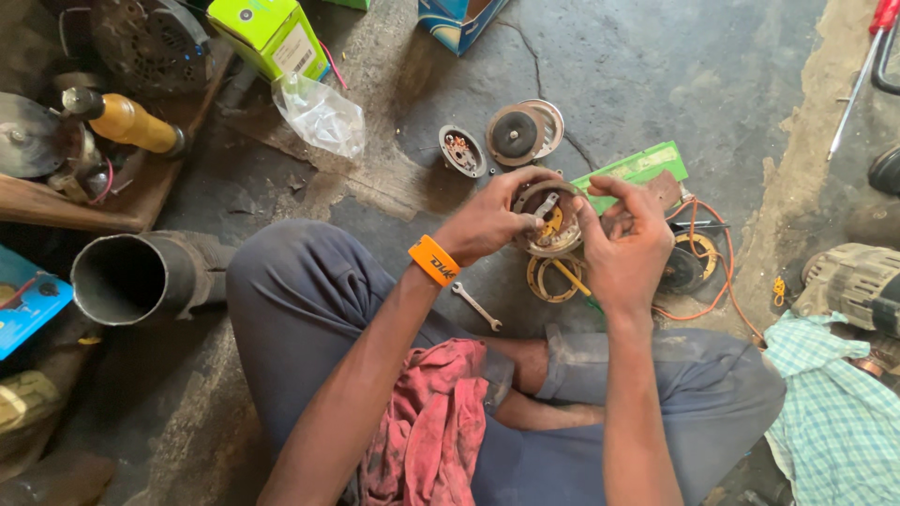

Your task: The person sits on the floor and uses a screwdriver to adjust internal components of a small circular electrical part. They repeatedly tighten and loosen screws, inspect the interior, and handle wires connected to the device.

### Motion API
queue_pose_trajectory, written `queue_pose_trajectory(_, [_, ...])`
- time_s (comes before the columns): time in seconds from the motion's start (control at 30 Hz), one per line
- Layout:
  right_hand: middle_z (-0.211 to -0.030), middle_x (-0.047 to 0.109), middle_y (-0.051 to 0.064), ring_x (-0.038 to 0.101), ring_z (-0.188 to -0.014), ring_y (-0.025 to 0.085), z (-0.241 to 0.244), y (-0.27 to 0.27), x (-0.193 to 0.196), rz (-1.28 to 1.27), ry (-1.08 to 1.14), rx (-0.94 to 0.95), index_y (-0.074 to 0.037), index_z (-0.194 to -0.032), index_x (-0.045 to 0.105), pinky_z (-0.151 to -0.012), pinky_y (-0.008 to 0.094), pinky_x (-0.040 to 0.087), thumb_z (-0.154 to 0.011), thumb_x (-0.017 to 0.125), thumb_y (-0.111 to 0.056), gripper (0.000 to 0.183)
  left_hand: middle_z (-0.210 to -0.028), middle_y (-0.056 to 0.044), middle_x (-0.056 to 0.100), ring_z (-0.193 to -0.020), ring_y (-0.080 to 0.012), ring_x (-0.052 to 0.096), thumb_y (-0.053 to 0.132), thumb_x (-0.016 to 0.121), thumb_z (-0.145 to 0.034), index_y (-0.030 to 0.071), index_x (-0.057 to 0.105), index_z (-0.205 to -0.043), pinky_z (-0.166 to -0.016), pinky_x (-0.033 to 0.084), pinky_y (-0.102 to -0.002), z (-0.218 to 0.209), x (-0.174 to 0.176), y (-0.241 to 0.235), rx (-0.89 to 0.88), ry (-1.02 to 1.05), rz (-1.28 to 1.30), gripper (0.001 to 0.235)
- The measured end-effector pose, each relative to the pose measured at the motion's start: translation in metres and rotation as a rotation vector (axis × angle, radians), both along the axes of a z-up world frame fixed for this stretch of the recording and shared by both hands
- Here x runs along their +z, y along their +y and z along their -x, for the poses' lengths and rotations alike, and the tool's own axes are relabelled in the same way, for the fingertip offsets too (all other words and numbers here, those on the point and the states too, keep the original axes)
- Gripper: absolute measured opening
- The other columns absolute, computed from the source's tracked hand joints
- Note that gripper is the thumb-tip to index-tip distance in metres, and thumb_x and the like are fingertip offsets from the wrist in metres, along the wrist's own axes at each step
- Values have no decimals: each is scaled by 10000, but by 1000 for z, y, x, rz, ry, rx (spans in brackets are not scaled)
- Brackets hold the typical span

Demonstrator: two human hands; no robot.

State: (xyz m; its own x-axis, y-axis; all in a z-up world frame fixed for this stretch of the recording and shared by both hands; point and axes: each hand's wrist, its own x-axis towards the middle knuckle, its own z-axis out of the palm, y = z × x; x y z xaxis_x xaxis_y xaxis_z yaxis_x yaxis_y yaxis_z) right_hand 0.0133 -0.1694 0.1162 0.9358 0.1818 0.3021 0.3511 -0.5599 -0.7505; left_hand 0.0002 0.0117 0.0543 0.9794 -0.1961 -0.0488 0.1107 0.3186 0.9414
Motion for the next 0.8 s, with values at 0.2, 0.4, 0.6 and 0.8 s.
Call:
queue_pose_trajectory(0.2, [-982, 696, 43, 564, -803, 111, 0, -1, 10, 22, 73, 79, -44, -1148, 754, -702, 261, 443, -867, 836, -81, 295, -1213, -69, 674, -1155, -126, 622, -119, 598, -783, -38, 627, -1309, -1046, 521, -286, 0, 0, 2, -107, -59, -6, 533])
queue_pose_trajectory(0.4, [-975, 702, 51, 565, -793, 143, 1, -4, 19, 22, 172, 133, -57, -1137, 751, -716, 278, 447, -867, 820, -76, 280, -1234, -79, 682, -1182, -132, 632, -116, 561, -804, -14, 605, -1309, -1068, 514, -288, 0, 6, 0, -148, -91, -47, 517])
queue_pose_trajectory(0.6, [-1096, 723, 48, 608, -863, 148, -1, -9, 25, 75, 129, 217, -64, -1183, 728, -774, 283, 498, -800, 835, -68, 398, -1258, -108, 663, -1184, -166, 636, -54, 618, -962, 9, 455, -1361, -978, 563, -346, 6, 18, -9, -97, 17, -59, 435])
queue_pose_trajectory(0.8, [-1216, 623, 58, 621, -910, 102, -2, -11, 16, -144, 253, 196, -29, -1156, 718, -803, 248, 546, -785, 854, 26, 398, -1367, -210, 670, -1299, -302, 668, -139, 467, -848, 45, 286, -1528, -1078, 529, -374, 11, 33, -12, 26, -298, -381, 727])
